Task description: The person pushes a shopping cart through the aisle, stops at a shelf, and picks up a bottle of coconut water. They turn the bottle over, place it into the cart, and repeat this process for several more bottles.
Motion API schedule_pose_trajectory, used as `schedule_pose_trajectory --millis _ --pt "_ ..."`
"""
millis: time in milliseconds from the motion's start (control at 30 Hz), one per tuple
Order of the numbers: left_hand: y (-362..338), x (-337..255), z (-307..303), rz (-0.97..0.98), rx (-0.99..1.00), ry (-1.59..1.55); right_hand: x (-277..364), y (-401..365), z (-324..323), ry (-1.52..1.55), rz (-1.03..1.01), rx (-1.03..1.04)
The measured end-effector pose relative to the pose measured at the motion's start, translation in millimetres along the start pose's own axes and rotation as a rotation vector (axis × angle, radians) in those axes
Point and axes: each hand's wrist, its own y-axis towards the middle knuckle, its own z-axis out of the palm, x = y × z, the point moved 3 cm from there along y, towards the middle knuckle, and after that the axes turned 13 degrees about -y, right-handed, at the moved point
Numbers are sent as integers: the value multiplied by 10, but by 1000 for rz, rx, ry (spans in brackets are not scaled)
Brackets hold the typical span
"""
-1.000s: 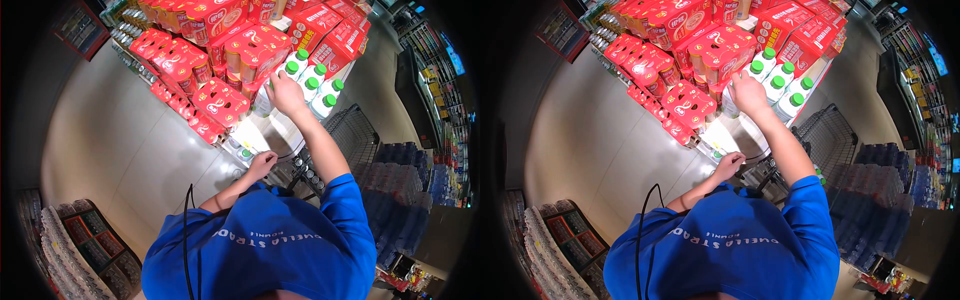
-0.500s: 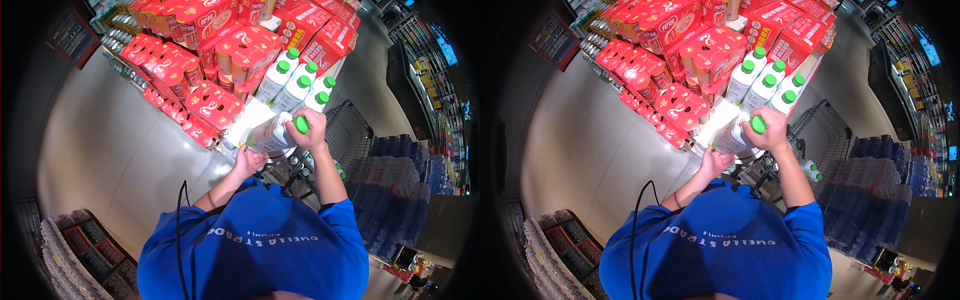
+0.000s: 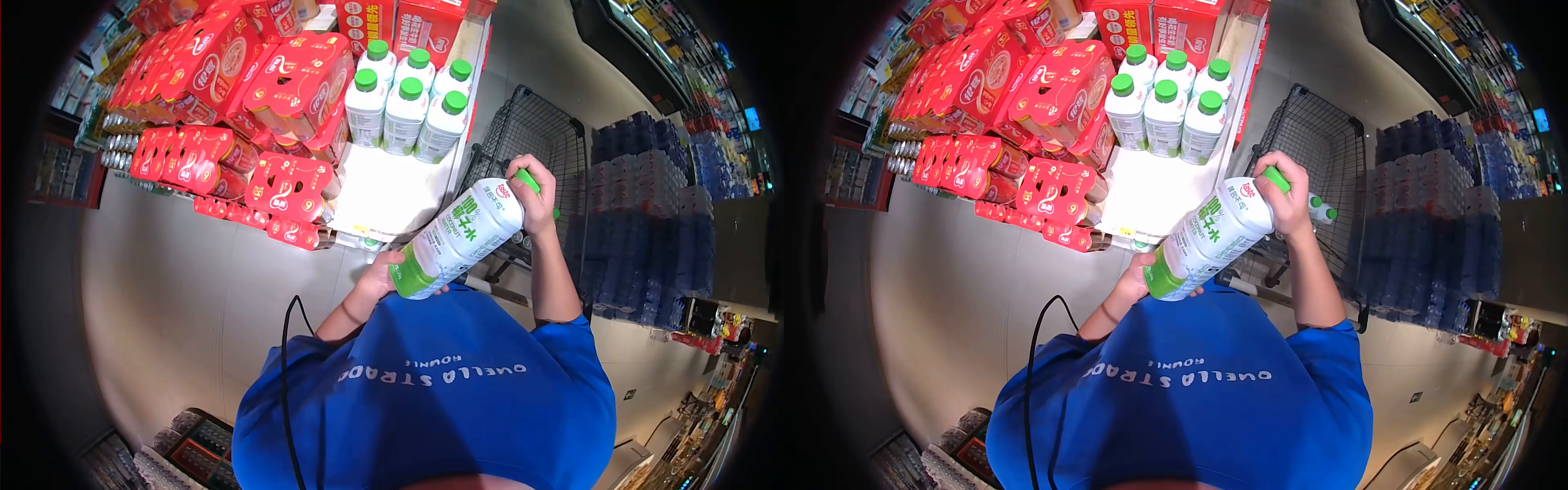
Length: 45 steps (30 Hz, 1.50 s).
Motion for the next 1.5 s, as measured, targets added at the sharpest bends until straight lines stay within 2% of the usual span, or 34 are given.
schedule_pose_trajectory --millis 100,200,300,400,433,533,567,633,733,800,867,933,1033,1067,1100,1200,1233,1267,1333,1400,1433,1467,1500 --pt "75 37 25 -85 13 -9 -197 -122 -106 59 106 -49" --pt "165 45 41 -63 -39 64 -274 -201 -193 115 175 -89" --pt "243 24 -67 -23 3 204 -384 -326 -300 115 244 -74" --pt "222 -55 -199 -25 -152 -1 -435 -530 -343 88 327 -101" --pt "225 -77 -148 48 -85 35 -438 -638 -350 80 360 -126" --pt "217 -100 -195 328 -151 -81 -597 -1139 -301 245 595 -206" --pt "239 -148 -246 255 131 -163 -589 -1311 -264 308 673 -235" --pt "220 -183 -509 327 82 -211 -539 -1638 -225 442 753 -234" --pt "226 -233 -681 328 74 -122 -487 -2000 -190 722 825 -162" --pt "262 -291 -762 336 -92 197 -415 -2224 -155 930 894 -118" --pt "545 -276 -404 258 106 32 -361 -2399 -140 1126 992 -93" --pt "783 -317 -279 137 111 301 -371 -2532 -154 1244 999 11" --pt "1125 -249 -143 5 103 107 -448 -2733 -176 1427 954 204" --pt "1236 -223 -135 -44 106 55 -466 -2759 -201 1408 931 206" --pt "1298 -219 -258 -58 -127 44 -460 -2728 -215 1388 906 210" --pt "1665 -164 -322 -23 -92 -55 -680 -2789 -357 1405 875 227" --pt "1737 -182 -413 41 -326 -24 -779 -2797 -444 1428 879 227" --pt "1822 -140 -449 158 -457 19 -875 -2782 -521 1453 884 230" --pt "2081 17 -292 396 -720 106 -1132 -2678 -708 1261 981 165" --pt "2069 95 -577 337 -809 444 -1419 -2494 -922 1213 1050 74" --pt "2060 184 -670 398 -888 822 -1679 -2432 -935 1096 1148 121" --pt "2033 261 -753 448 -952 1206 -1916 -2370 -951 948 1017 119" --pt "2020 382 -702 376 -957 1710 -2143 -2324 -946 803 882 115"
